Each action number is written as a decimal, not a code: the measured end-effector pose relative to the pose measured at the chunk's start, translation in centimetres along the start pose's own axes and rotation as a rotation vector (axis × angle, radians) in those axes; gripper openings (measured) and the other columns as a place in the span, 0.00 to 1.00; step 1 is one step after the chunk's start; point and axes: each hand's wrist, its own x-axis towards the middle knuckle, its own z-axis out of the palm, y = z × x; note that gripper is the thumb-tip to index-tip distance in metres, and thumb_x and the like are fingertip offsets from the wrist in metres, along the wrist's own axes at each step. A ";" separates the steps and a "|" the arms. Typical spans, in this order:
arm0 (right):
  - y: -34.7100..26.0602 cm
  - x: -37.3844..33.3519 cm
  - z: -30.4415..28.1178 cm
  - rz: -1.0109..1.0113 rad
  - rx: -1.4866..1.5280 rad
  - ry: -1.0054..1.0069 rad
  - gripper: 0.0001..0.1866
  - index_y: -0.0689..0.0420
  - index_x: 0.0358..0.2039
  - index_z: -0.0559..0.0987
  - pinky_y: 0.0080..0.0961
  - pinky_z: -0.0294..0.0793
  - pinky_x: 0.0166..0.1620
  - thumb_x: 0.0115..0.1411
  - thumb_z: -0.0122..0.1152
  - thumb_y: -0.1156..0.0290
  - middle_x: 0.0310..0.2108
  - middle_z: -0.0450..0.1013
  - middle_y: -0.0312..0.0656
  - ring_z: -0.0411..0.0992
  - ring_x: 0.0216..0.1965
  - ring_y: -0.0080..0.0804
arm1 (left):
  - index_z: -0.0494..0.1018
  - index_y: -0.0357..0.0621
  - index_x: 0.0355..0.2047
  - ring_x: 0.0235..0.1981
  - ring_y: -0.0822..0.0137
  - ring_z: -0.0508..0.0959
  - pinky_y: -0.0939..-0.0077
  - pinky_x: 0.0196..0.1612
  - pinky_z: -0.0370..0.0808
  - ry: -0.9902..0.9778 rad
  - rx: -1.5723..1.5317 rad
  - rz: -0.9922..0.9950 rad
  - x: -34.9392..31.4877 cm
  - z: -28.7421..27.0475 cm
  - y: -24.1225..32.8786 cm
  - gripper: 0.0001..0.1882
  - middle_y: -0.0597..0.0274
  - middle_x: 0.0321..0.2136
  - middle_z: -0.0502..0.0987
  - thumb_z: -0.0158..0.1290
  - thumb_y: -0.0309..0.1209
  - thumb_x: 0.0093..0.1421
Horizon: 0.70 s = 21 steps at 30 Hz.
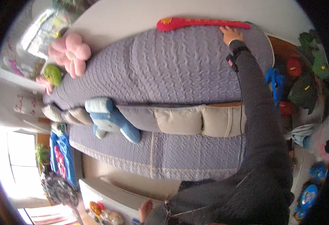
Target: The person wipes a table with a cloth, moves a cardboard box from the sofa to a chair, and rearranges cushions and blankets on the sofa. They also adjust a potted plant on a shelf.
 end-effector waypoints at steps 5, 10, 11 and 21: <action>-0.9 -2.3 -1.0 -0.341 0.288 0.881 0.24 0.47 0.56 0.67 0.53 0.63 0.52 0.61 0.49 0.53 0.53 0.67 0.42 0.65 0.55 0.47 | 0.75 0.40 0.43 0.40 0.51 0.78 0.66 0.42 0.74 0.033 0.164 0.125 1.5 1.3 2.4 0.11 0.46 0.37 0.78 0.49 0.29 0.62; -1.5 -5.4 7.6 -0.318 -0.135 0.544 0.34 0.33 0.67 0.46 0.58 0.52 0.61 0.64 0.45 0.50 0.69 0.44 0.33 0.49 0.66 0.41 | 0.74 0.38 0.43 0.41 0.54 0.78 0.67 0.43 0.74 0.040 0.159 0.176 2.2 1.3 4.6 0.12 0.48 0.39 0.77 0.48 0.27 0.61; -1.0 -5.0 8.4 -0.319 -0.141 0.515 0.33 0.33 0.67 0.48 0.56 0.52 0.61 0.64 0.44 0.49 0.68 0.45 0.35 0.49 0.66 0.42 | 0.74 0.39 0.43 0.42 0.51 0.77 0.65 0.44 0.74 0.014 0.146 0.164 1.7 1.0 4.7 0.12 0.48 0.39 0.77 0.48 0.27 0.61; -0.7 -22.9 15.7 -0.629 0.667 -0.131 0.22 0.59 0.55 0.69 0.34 0.62 0.59 0.59 0.51 0.73 0.56 0.65 0.50 0.64 0.56 0.45 | 0.72 0.38 0.46 0.42 0.52 0.77 0.66 0.44 0.73 0.125 -0.038 0.166 -0.8 -2.1 -1.4 0.14 0.48 0.39 0.77 0.47 0.26 0.61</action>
